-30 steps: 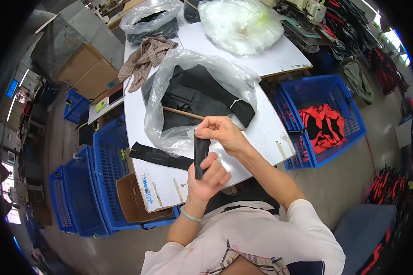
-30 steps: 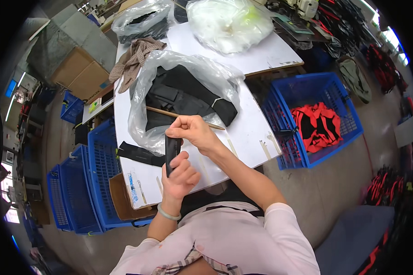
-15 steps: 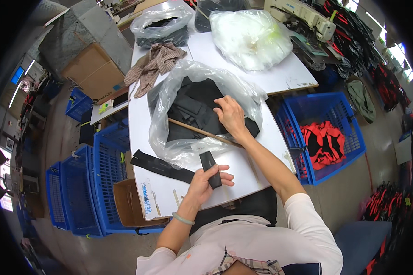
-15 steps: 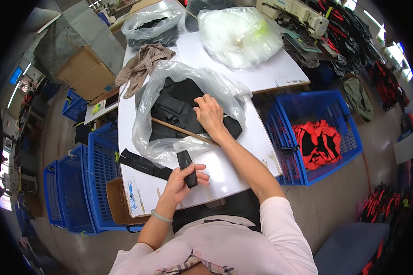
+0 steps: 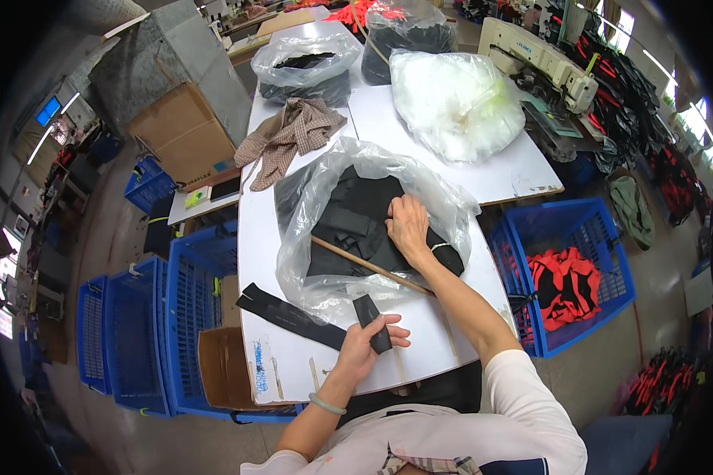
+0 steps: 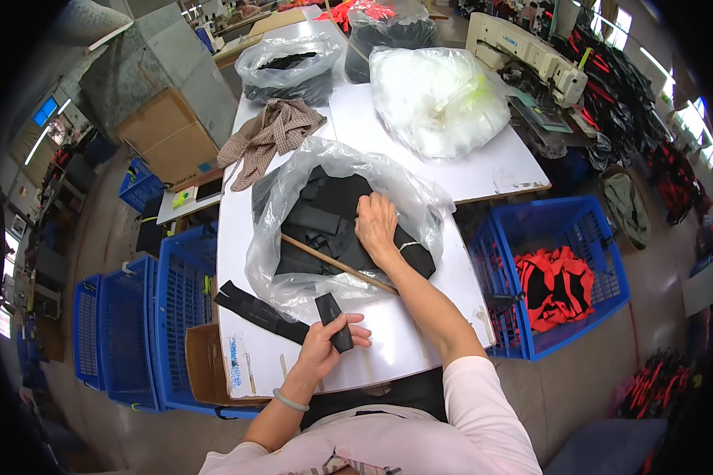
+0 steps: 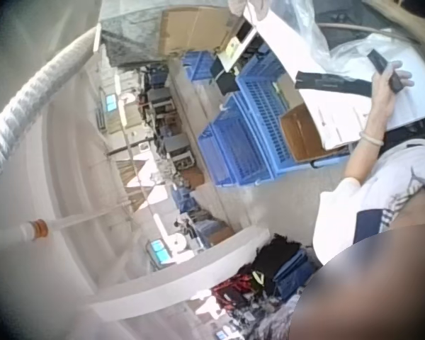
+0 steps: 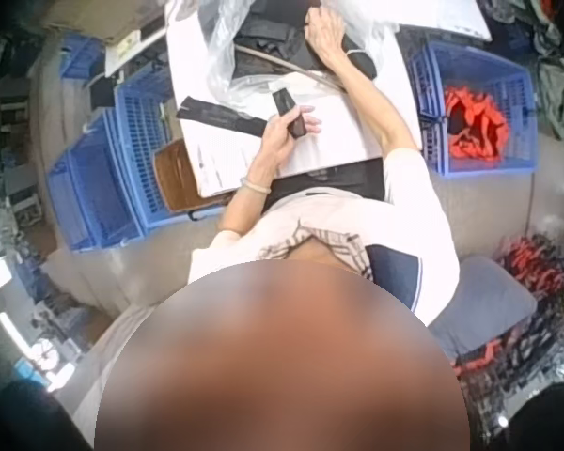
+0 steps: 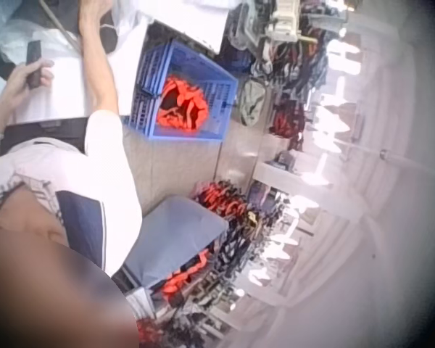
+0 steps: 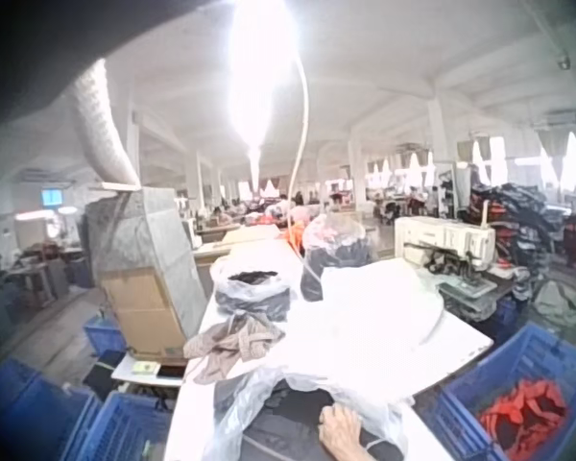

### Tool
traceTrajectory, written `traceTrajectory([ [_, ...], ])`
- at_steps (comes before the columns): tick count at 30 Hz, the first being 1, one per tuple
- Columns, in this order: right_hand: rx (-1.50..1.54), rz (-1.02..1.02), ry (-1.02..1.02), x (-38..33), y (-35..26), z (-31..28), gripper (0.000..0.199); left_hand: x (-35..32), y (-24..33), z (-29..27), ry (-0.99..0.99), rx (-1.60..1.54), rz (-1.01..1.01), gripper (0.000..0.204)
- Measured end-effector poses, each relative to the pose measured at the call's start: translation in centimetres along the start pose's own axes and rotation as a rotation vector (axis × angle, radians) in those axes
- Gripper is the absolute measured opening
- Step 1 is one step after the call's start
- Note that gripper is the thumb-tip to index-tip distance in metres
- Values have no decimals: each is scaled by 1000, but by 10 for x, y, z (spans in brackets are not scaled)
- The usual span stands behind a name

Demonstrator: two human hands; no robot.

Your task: Turning black fabric straps right-side out using a wooden stick tool on a manufacturing workbench.

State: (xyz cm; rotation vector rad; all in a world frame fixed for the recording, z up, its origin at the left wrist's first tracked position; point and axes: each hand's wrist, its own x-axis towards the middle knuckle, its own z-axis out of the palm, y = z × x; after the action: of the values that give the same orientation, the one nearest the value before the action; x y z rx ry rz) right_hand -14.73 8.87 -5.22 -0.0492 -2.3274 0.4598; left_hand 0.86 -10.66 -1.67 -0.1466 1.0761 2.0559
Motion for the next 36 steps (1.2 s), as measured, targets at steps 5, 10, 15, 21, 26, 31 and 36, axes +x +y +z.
traceTrajectory([
  [5, 433, -11, -165, -8, 0, -21, 19, 21, -3, 3, 52, 263, 179, 34],
  [10, 1227, 461, -247, 18, 21, -67, 27, 92, 20, 9, -82, 1316, 893, 29],
  [15, 1384, 510, -397, 40, 35, -92, 18, 164, 19, 13, -213, 1611, 786, 28],
  [21, 1708, 341, 92, 86, 0, -155, 13, 170, 17, 37, -290, 1864, 598, 31],
  [26, 1080, 151, 57, 81, -52, -275, 14, 139, 28, 34, -279, 1281, 591, 32],
  [31, 736, 428, -179, -13, -6, -256, 7, 43, 55, 63, -581, 11, 595, 34],
  [36, 787, 580, -179, -74, -16, -237, 7, 10, 44, 68, -278, 439, 633, 33],
])
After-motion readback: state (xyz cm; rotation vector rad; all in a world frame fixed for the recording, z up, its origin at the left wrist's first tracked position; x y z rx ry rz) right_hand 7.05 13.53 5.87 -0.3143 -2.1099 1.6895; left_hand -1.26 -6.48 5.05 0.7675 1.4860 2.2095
